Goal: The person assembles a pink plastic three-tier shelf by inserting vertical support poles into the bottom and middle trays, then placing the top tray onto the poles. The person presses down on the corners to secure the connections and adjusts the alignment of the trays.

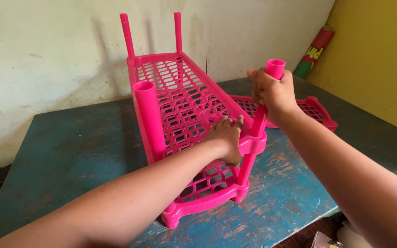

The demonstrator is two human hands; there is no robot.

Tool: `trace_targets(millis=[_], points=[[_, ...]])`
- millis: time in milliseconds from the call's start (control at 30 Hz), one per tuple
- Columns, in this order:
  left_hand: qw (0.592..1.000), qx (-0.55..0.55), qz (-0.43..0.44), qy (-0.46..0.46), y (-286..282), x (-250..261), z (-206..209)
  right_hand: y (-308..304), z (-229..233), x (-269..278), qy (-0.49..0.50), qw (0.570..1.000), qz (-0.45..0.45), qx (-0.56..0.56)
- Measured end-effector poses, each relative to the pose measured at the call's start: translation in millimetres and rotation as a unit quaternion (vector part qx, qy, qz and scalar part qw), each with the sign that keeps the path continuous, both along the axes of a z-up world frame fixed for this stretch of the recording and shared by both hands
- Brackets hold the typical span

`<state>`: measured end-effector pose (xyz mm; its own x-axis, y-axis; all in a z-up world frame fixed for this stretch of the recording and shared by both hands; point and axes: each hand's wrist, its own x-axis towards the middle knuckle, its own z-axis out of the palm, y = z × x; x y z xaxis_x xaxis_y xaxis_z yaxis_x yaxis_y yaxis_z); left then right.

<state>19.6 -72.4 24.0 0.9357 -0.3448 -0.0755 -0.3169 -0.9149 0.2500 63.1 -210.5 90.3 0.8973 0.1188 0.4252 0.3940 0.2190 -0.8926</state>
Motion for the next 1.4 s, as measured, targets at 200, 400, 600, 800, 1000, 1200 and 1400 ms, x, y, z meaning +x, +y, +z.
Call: trace_targets(millis=[200, 400, 600, 800, 1000, 1200, 1400], points=[[1.0, -0.004, -0.003, 0.013, -0.4, 8.3, -4.1, 15.7, 0.1, -6.2, -0.048, 0.989, -0.139, -0.009], [1.0, -0.003, -0.004, -0.002, -2.3, 8.8, -5.5, 15.7, -3.1, -4.4, -0.045, 0.978, -0.2, -0.043], [1.0, 0.002, 0.002, -0.009, -3.3, 9.8, -10.8, -22.6, -22.4, 9.1, 0.014, 0.97, 0.239, -0.044], [1.0, -0.006, 0.012, -0.021, -3.7, 14.2, -18.3, -21.7, -64.2, 12.4, 0.113, 0.979, 0.152, -0.077], [0.999, -0.009, 0.021, -0.024, -5.5, 13.6, -17.5, -5.4, -67.7, 3.5, 0.044, 0.997, 0.008, -0.065], [1.0, -0.01, 0.026, -0.012, -4.9, 8.8, -10.7, 14.7, -71.1, -5.2, 0.018, 0.977, -0.203, -0.065], [1.0, -0.011, 0.019, -0.013, -3.6, 6.2, -9.3, 8.7, -66.9, -4.1, 0.028, 0.988, -0.136, -0.067]])
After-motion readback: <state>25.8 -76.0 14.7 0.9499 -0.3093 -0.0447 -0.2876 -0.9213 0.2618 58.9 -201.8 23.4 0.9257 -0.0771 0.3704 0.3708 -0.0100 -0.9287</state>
